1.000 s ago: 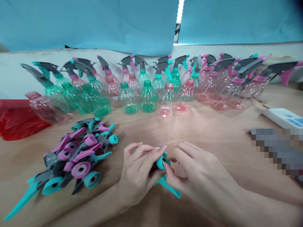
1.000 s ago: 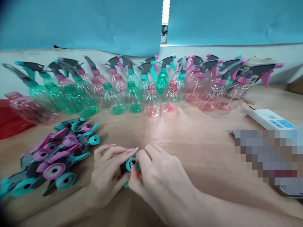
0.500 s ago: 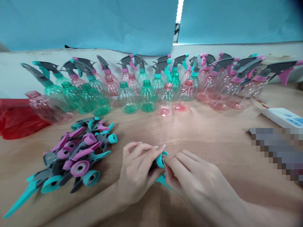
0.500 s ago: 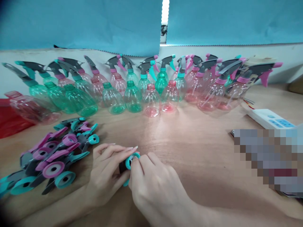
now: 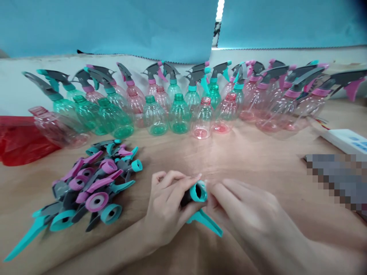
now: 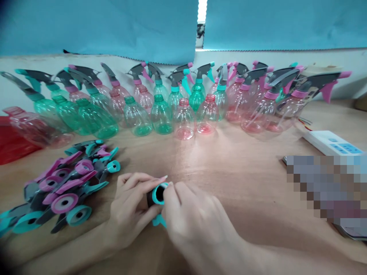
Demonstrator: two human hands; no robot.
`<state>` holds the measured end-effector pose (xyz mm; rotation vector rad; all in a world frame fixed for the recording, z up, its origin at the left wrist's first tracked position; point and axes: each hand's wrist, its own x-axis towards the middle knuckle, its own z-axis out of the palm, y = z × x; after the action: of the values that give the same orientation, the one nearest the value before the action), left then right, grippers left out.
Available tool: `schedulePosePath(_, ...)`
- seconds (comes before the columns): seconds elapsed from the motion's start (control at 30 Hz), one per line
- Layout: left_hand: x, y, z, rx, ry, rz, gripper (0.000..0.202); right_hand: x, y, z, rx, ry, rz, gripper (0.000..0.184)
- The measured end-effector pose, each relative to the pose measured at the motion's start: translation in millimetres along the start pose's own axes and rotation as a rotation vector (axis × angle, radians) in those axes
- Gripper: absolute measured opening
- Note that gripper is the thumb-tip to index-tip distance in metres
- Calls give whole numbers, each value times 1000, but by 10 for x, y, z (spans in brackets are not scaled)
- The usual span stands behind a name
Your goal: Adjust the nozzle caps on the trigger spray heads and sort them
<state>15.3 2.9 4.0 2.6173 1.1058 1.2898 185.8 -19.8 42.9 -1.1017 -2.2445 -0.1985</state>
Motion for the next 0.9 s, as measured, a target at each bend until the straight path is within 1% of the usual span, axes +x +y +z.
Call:
schedulePosePath(0.1, -17, -25, 18, -11, 15, -46, 34, 40, 94, -104, 52, -13, 102, 32)
schedulePosePath(0.17, -18, -47, 23, -19, -1, -59, 33, 78, 150, -171, 189, -29, 200, 30)
schedulePosePath(0.27, -1, -73, 16, -73, 0, -63, 29, 146, 204, -234, 467, -196, 316, 27)
schedulePosePath(0.37, 14, -83, 9, -141, 17, -44, 25, 209, 226, -231, 635, -381, 322, 22)
schedulePosePath(0.47, 15, -84, 10, -168, 24, -32, 23, 236, 231, -188, 710, -495, 321, 21)
schedulePosePath(0.53, 13, -85, 13, -173, 25, -29, 23, 228, 229, -161, 725, -503, 346, 20)
schedulePosePath(0.73, 17, -78, 12, -171, 8, -7, 25, 158, 221, -97, 682, -349, 390, 14)
schedulePosePath(0.83, 29, -70, 5, -167, 11, 3, 25, 154, 221, -76, 644, -344, 404, 13)
schedulePosePath(0.9, 36, -68, 1, -163, 12, 6, 24, 158, 217, -86, 631, -343, 383, 13)
